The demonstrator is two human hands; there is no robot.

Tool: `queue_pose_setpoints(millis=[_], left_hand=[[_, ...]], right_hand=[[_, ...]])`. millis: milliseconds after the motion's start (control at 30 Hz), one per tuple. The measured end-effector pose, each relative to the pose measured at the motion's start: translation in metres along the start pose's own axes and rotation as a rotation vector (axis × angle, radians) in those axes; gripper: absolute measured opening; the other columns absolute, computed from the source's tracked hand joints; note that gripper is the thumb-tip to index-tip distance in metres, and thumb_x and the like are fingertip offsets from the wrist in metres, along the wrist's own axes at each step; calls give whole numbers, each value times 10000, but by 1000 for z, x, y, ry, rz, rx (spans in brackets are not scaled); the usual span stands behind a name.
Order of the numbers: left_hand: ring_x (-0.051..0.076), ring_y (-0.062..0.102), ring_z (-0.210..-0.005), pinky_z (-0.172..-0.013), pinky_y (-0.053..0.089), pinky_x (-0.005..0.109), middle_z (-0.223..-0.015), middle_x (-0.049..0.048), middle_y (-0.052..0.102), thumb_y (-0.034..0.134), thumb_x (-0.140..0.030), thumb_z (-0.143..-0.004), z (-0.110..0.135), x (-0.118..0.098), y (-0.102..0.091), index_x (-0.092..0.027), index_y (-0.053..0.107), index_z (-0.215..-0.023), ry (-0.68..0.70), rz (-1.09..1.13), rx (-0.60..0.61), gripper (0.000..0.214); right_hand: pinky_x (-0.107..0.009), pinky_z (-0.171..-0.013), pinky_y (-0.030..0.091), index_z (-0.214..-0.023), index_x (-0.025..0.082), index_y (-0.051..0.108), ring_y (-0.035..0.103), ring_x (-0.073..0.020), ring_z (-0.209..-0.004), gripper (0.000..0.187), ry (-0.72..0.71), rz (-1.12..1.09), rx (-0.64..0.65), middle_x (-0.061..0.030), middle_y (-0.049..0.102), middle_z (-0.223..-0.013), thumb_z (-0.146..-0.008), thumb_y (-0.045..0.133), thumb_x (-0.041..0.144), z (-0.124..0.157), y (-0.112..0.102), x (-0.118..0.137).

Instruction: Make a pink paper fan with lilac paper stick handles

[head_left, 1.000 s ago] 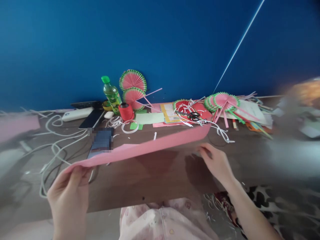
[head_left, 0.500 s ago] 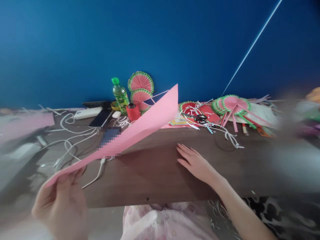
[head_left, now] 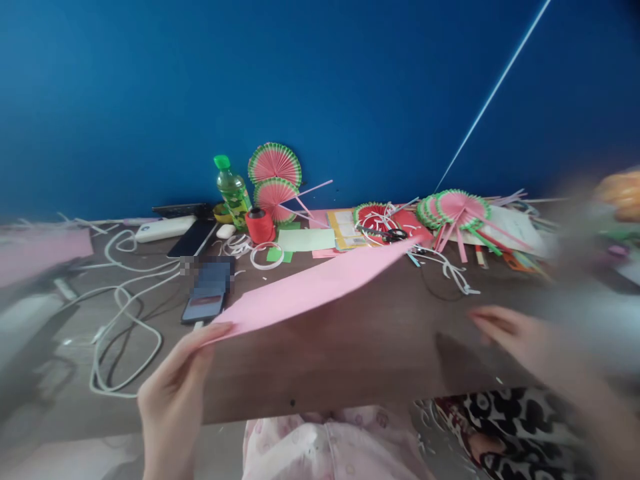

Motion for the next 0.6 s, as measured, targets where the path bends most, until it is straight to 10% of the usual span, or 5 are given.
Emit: queue_pose_setpoints(millis=[133, 333, 467, 600], left_hand=[[190, 640, -920, -848, 507, 265, -912, 0, 710, 557, -406, -766, 4, 6, -3, -244, 698, -844, -45, -39, 250, 228], [193, 603, -960, -908, 432, 251, -921, -8, 698, 583, -435, -721, 11, 11, -13, -240, 684, -842, -278, -43, 184, 251], [208, 591, -956, -922, 412, 271, -908, 1, 694, 589, -456, -695, 8, 11, -17, -227, 682, -832, -321, -34, 163, 283], [219, 590, -952, -958, 389, 305, -904, -1, 694, 601, -459, -687, 3, 15, -16, -230, 680, -828, -337, -29, 157, 281]], right_hand=[[-363, -708, 501, -929, 192, 619, 660, -235, -739, 269, -12, -132, 0, -92, 700, -958, -779, 473, 361, -96, 47, 60], [-373, -711, 468, -815, 171, 600, 627, -254, -779, 124, -25, -134, -56, -110, 678, -814, -735, 510, 198, -143, 98, 95], [-325, -688, 483, -721, 193, 613, 630, -202, -685, 99, -44, -202, 55, -60, 681, -745, -711, 515, 205, -120, 62, 80], [-293, -614, 504, -633, 253, 679, 643, -199, -653, 139, -74, -292, 528, -50, 689, -680, -673, 602, 362, -49, 6, 28]])
Point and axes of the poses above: each hand's wrist, its own z-axis away from the middle knuckle, its own y-axis out of the palm, x = y × z, the point moved 1 cm from there along -z, towards the middle knuckle
